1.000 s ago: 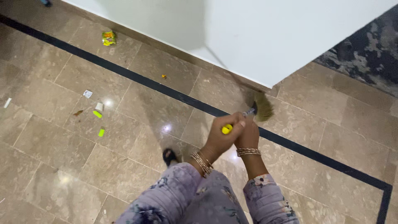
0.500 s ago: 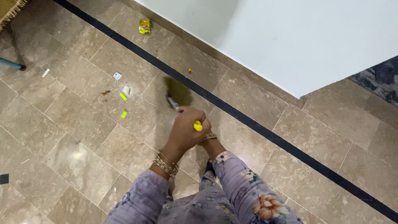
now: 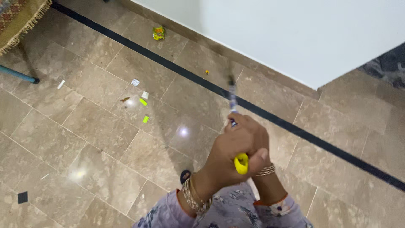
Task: The person sweeps debris across a tiled floor using a small handheld brush, gathering it into a pile and then sweeping it into a cardboard box.
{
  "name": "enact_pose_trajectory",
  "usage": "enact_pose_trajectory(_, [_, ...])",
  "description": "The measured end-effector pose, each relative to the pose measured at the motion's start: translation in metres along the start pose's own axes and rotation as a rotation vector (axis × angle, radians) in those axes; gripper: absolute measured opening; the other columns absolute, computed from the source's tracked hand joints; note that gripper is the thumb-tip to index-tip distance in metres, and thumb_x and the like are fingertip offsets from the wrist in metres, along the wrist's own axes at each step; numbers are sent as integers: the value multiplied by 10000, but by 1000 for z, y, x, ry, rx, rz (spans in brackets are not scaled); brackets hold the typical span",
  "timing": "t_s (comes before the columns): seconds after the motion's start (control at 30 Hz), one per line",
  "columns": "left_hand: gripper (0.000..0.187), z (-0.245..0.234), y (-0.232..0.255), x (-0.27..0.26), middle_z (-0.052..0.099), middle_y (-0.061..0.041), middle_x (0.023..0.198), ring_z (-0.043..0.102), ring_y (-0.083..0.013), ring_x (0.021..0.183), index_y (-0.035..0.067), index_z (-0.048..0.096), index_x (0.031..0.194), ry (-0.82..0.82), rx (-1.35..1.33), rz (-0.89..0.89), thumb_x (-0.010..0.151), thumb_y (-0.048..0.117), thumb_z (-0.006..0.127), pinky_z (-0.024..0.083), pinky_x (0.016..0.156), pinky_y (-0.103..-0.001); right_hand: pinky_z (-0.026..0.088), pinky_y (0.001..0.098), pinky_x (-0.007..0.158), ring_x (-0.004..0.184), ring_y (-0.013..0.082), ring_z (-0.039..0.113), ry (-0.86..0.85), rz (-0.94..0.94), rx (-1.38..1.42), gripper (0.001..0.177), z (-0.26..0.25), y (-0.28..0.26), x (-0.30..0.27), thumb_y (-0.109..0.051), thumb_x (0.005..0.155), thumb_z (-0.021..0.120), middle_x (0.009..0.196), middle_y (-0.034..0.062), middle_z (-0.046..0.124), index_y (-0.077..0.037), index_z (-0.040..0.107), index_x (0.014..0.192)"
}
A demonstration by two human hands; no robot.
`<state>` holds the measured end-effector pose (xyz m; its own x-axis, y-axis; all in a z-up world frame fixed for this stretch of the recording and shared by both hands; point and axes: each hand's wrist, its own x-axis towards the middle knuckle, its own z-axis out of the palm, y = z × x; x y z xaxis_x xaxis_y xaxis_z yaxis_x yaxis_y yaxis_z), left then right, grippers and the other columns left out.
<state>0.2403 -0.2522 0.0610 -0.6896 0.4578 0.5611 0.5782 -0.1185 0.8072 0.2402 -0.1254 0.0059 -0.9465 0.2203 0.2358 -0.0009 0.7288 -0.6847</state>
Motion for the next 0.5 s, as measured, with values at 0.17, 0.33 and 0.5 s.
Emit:
enact_pose_trajectory(0.17, [220,-18,-55,-48,566,-22,763,506,-95,680,29,548,772,70,-329,-231,960,72,652,435,613,-286,518,479,644,783,370,678,20,-2,-353,216,43,17,-33,-234,831,663,851,147,679,-115,695,1008])
enact_pose_trajectory(0.33, [293,-19,-107,-81,520,-17,666,450,-52,658,16,529,721,55,-348,-421,977,89,653,401,571,-282,551,433,757,897,340,712,-226,216,-357,161,120,87,-67,-283,939,639,944,139,737,-142,703,983])
enact_pose_trajectory(0.5, [289,-34,-108,-114,530,-69,596,450,-79,581,-7,554,698,-28,-27,-441,923,123,682,399,512,-306,575,357,802,967,246,683,-123,300,510,244,248,147,-127,-260,980,568,1092,111,736,-74,676,1095])
